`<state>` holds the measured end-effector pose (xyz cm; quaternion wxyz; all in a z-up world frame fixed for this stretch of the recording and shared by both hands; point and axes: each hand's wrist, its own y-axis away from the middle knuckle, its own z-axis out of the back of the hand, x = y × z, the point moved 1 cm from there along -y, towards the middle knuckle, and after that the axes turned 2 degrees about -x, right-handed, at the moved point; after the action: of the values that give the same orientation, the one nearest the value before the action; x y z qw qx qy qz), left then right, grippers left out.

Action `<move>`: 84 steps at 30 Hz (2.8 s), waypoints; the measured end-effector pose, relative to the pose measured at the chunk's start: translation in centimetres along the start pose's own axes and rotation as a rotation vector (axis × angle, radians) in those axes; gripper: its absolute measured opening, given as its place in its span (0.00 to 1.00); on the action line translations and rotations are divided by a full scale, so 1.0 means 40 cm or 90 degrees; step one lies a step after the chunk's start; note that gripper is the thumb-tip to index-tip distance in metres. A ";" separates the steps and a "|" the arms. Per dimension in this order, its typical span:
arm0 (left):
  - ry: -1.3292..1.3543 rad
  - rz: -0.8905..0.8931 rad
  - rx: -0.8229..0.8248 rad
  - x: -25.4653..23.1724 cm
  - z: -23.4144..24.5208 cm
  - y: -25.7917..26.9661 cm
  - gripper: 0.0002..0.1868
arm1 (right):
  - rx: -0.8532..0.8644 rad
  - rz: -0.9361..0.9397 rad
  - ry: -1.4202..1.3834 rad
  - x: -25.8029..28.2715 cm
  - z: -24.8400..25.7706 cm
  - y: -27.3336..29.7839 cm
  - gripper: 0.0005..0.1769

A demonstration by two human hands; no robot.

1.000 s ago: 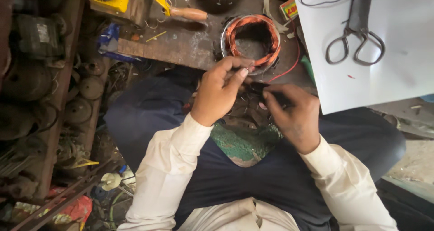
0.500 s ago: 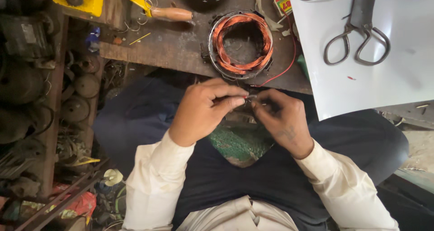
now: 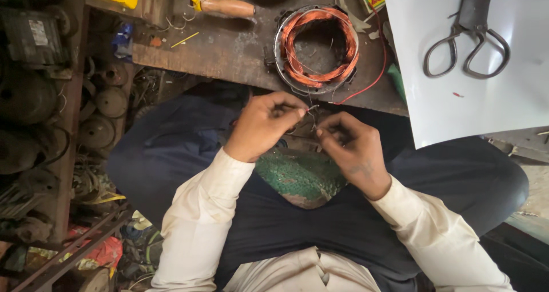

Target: The person is repairing a motor stator by stripping insulation from red and black wires using shears and pliers. They then twist the exposed wire ends together to create connections.

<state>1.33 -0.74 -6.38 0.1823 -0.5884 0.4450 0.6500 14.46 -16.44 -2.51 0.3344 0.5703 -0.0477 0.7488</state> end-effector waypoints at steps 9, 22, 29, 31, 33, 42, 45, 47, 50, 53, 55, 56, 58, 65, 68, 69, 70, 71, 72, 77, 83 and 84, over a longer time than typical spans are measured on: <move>0.065 -0.010 0.017 0.009 0.011 -0.007 0.05 | -0.064 0.082 0.107 0.004 -0.016 -0.003 0.04; 0.035 -0.035 0.022 0.038 -0.018 -0.030 0.06 | -0.067 0.175 0.130 0.019 -0.022 -0.001 0.06; 0.124 0.033 0.058 0.030 -0.021 -0.021 0.06 | -0.078 0.196 0.145 0.015 -0.018 -0.004 0.07; 0.121 0.039 0.051 0.027 -0.018 -0.018 0.06 | -0.076 0.182 0.147 0.014 -0.018 -0.005 0.07; 0.089 0.033 0.042 0.029 -0.019 -0.019 0.06 | -0.073 0.180 0.149 0.016 -0.018 -0.004 0.07; 0.144 0.053 0.064 0.031 -0.024 -0.028 0.10 | -0.066 0.209 0.153 0.032 -0.019 -0.001 0.07; 0.153 0.066 0.076 0.032 -0.020 -0.028 0.09 | -0.067 0.237 0.167 0.035 -0.017 -0.001 0.08; 0.163 0.068 0.081 0.035 -0.024 -0.031 0.08 | -0.067 0.231 0.157 0.034 -0.018 -0.002 0.08; 0.161 0.074 0.079 0.034 -0.023 -0.029 0.07 | -0.072 0.245 0.164 0.036 -0.020 -0.001 0.09; 0.183 0.084 0.077 0.033 -0.027 -0.029 0.07 | -0.076 0.265 0.174 0.039 -0.021 -0.001 0.09; 0.187 0.089 0.080 0.032 -0.027 -0.028 0.07 | -0.074 0.260 0.174 0.039 -0.021 -0.001 0.09; 0.189 0.091 0.082 0.030 -0.027 -0.028 0.07 | -0.074 0.258 0.175 0.040 -0.022 -0.001 0.08; 0.177 0.086 0.081 0.028 -0.026 -0.028 0.07 | -0.079 0.272 0.184 0.041 -0.023 -0.002 0.08; 0.190 0.067 0.056 0.032 -0.027 -0.024 0.07 | -0.084 0.292 0.183 0.048 -0.022 0.001 0.09; 0.152 0.042 0.036 0.037 -0.027 -0.025 0.07 | -0.083 0.301 0.200 0.052 -0.019 0.002 0.10; 0.141 0.032 0.031 0.038 -0.027 -0.026 0.07 | -0.083 0.307 0.202 0.053 -0.019 0.003 0.10; 0.130 0.023 0.025 0.038 -0.026 -0.027 0.07 | -0.083 0.312 0.204 0.055 -0.018 0.003 0.10; 0.119 0.014 0.019 0.038 -0.025 -0.028 0.07 | -0.083 0.318 0.205 0.057 -0.018 0.004 0.10; 0.104 0.008 0.013 0.038 -0.024 -0.027 0.06 | -0.081 0.321 0.208 0.060 -0.018 0.003 0.10; -0.036 -0.050 -0.035 0.024 -0.020 -0.026 0.05 | -0.101 0.403 0.278 0.078 -0.014 -0.014 0.10; -0.027 -0.069 -0.014 -0.007 -0.005 -0.017 0.08 | -0.153 0.437 0.325 0.093 -0.010 -0.068 0.09; -0.033 -0.050 -0.008 -0.011 0.001 -0.015 0.08 | -0.150 0.431 0.313 0.094 -0.012 -0.069 0.09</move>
<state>1.87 -0.26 -6.19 0.2153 -0.5896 0.4126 0.6601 15.10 -12.41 -0.19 0.1339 0.2855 -0.2361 0.9191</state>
